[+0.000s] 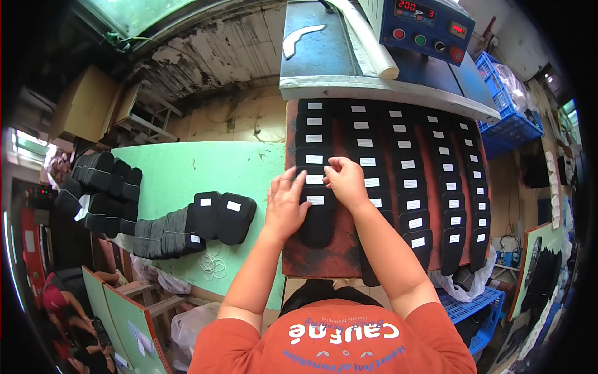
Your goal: Operating a heat press to apply or finish components for shoe manufacturing and then stacking them.
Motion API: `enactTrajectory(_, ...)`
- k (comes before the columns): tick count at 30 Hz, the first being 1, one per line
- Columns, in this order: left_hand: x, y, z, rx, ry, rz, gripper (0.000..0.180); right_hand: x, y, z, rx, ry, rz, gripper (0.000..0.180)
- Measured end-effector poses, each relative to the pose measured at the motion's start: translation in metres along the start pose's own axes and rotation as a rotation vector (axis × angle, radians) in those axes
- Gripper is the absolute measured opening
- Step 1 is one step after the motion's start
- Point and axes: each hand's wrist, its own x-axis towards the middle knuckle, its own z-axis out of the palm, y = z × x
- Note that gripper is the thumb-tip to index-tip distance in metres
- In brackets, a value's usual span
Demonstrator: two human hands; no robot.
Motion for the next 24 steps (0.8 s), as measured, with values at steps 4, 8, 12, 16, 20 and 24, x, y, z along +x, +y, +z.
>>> enactTrajectory(4, 0.033, -0.002, -0.014, 0.197, -0.276, 0.277, 0.071, 0.033, 0.006, 0.019, -0.489, 0.071, 0.039, 0.024)
enactTrajectory(8, 0.045, -0.008, -0.012, 0.226, -0.48, 0.3, 0.068, 0.041, 0.013, 0.029, -0.702, 0.241, -0.011, 0.019)
enactTrajectory(12, 0.042, -0.013, -0.007, 0.254, -0.483, 0.323, 0.068, 0.043, 0.013, 0.029, -0.583, 0.218, 0.071, 0.017)
enactTrajectory(16, 0.04, -0.014, -0.005, 0.243, -0.461, 0.334, 0.068, 0.043, 0.013, 0.028, -0.539, 0.176, 0.172, 0.016)
enactTrajectory(20, 0.041, -0.015, -0.006, 0.213, -0.435, 0.372, 0.067, 0.041, 0.012, 0.03, -0.518, 0.196, 0.159, 0.018)
enactTrajectory(24, 0.041, -0.014, -0.007, 0.261, -0.475, 0.346, 0.067, 0.039, 0.011, 0.031, -0.53, 0.203, 0.121, 0.019)
